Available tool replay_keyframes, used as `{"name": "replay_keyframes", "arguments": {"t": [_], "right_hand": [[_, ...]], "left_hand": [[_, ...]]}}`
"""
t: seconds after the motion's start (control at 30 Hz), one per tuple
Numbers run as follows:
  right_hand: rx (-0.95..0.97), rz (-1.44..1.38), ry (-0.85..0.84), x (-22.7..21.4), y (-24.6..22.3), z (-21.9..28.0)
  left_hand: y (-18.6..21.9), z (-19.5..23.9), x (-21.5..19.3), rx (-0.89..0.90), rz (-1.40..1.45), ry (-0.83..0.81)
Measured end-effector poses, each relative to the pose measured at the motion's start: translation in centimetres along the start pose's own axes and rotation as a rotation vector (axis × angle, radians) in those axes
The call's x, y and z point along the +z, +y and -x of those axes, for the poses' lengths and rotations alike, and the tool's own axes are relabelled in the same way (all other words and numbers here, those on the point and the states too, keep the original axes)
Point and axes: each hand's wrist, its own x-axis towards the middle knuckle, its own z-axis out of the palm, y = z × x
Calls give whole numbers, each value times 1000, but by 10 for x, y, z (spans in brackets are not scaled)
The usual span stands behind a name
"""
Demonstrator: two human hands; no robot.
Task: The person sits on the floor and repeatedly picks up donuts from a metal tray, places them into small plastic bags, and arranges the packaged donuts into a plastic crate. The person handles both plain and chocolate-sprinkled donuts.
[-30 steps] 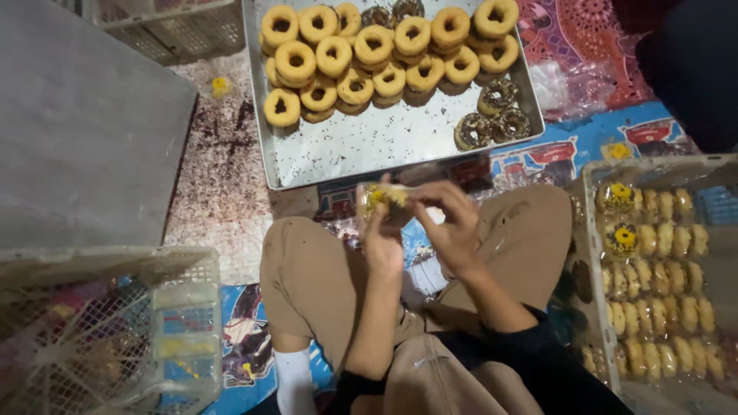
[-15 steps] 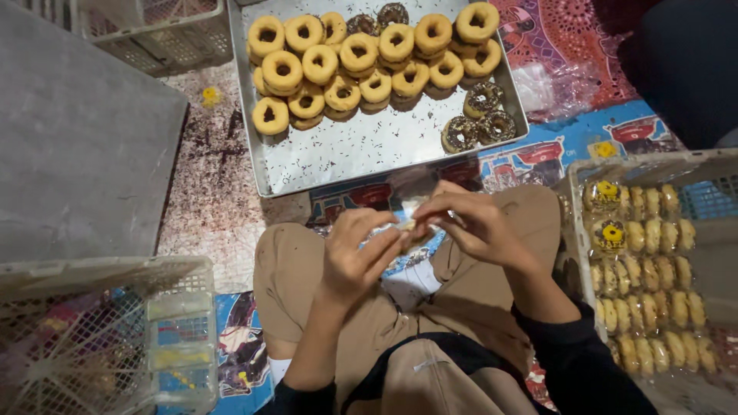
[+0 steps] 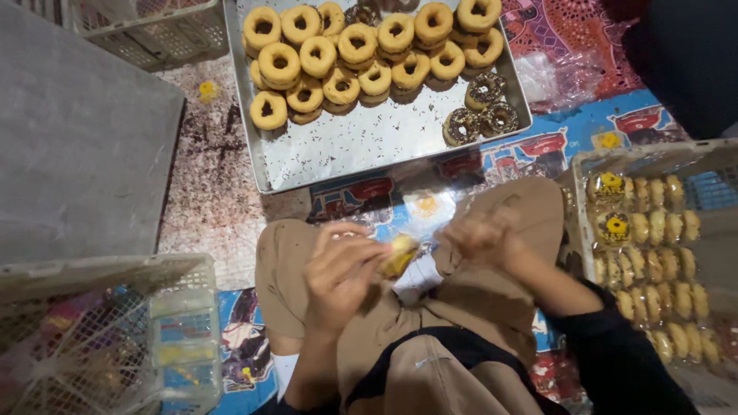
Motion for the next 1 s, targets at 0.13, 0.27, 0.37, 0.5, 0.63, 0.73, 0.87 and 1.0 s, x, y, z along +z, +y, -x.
{"name": "replay_keyframes", "arguments": {"t": [0.13,0.27,0.37,0.5,0.63,0.73,0.87,1.0], "right_hand": [[381,-123,-981,23,38,24],[557,-1332,-849,71,-31,15],[728,-1633,-165,135,-118,-5],[1325,-1706,107,167,-181,-19],[1059,-2061,-157,146,-179,-25],[538,-2001,-255,135,-162,-43],[452,-1933,-353,149,-132,-72],[921,-1827,-267,171,-140,-60]], "left_hand": [[-34,16,-8,-488,474,98],[-83,31,17,-780,164,121],[-114,52,25,-809,-119,176],[-127,90,13,-890,-195,355],[-128,121,10,-929,-263,383],[-120,122,13,-910,-315,229],[-118,95,10,-998,-192,298],[-138,94,4,-943,-120,441]]}}
